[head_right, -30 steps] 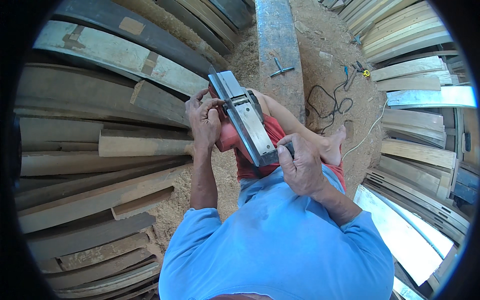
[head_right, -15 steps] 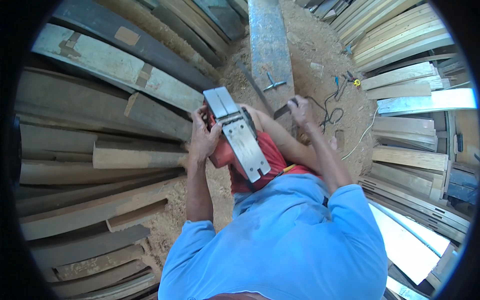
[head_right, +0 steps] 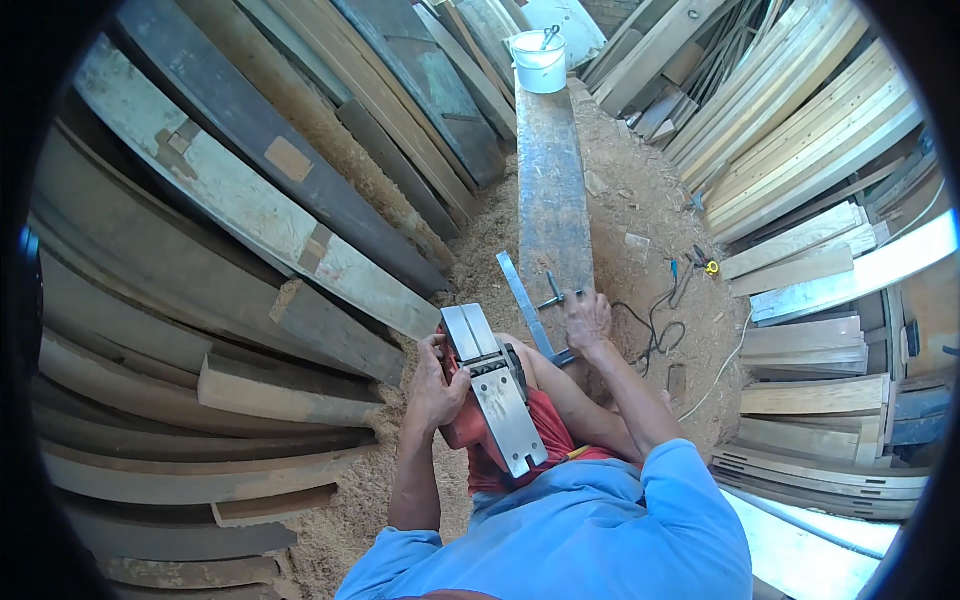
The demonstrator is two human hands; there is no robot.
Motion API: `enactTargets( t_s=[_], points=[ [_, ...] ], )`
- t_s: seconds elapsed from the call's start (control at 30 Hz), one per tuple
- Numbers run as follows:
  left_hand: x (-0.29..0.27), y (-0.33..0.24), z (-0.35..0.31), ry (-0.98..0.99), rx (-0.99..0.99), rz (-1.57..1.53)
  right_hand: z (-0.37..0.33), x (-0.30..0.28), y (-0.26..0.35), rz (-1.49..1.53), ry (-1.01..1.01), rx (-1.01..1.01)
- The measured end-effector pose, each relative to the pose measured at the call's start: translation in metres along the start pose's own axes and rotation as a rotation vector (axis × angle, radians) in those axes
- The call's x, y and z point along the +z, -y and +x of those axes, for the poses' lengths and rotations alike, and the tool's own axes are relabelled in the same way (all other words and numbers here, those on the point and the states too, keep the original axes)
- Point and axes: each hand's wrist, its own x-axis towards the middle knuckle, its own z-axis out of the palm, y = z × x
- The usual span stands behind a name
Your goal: The person adjusts the metal guide fence on an electric hand planer using a screwdriver and a wrench, turning screws to secure the alignment.
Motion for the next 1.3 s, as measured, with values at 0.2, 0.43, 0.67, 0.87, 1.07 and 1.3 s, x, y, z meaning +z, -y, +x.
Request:
enactTargets(
  t_s=[0.2,0.43,0.67,0.87,1.07,1.3],
  points=[
    [-0.008,0.000,-0.002,0.036,-0.096,-0.099,0.039,0.014,0.024,-0.214,0.308,-0.232],
    [0.006,0.017,0.004,-0.026,0.063,-0.179,0.035,0.000,0.019,-0.013,0.233,0.144],
    [-0.006,0.009,-0.007,-0.033,-0.018,-0.141,-0.030,-0.119,0.064,0.734,0.101,0.210],
    [-0.003,0.005,0.001,0.038,-0.041,-0.237,-0.068,-0.181,0.113,0.728,0.071,-0.327],
    [-0.008,0.006,-0.006,0.033,-0.072,-0.231,-0.067,-0.177,0.134,0.748,0.040,-0.412],
    [-0.008,0.010,-0.007,0.015,-0.043,-0.204,-0.063,-0.174,0.134,0.653,0.097,-0.461]
  ],
)
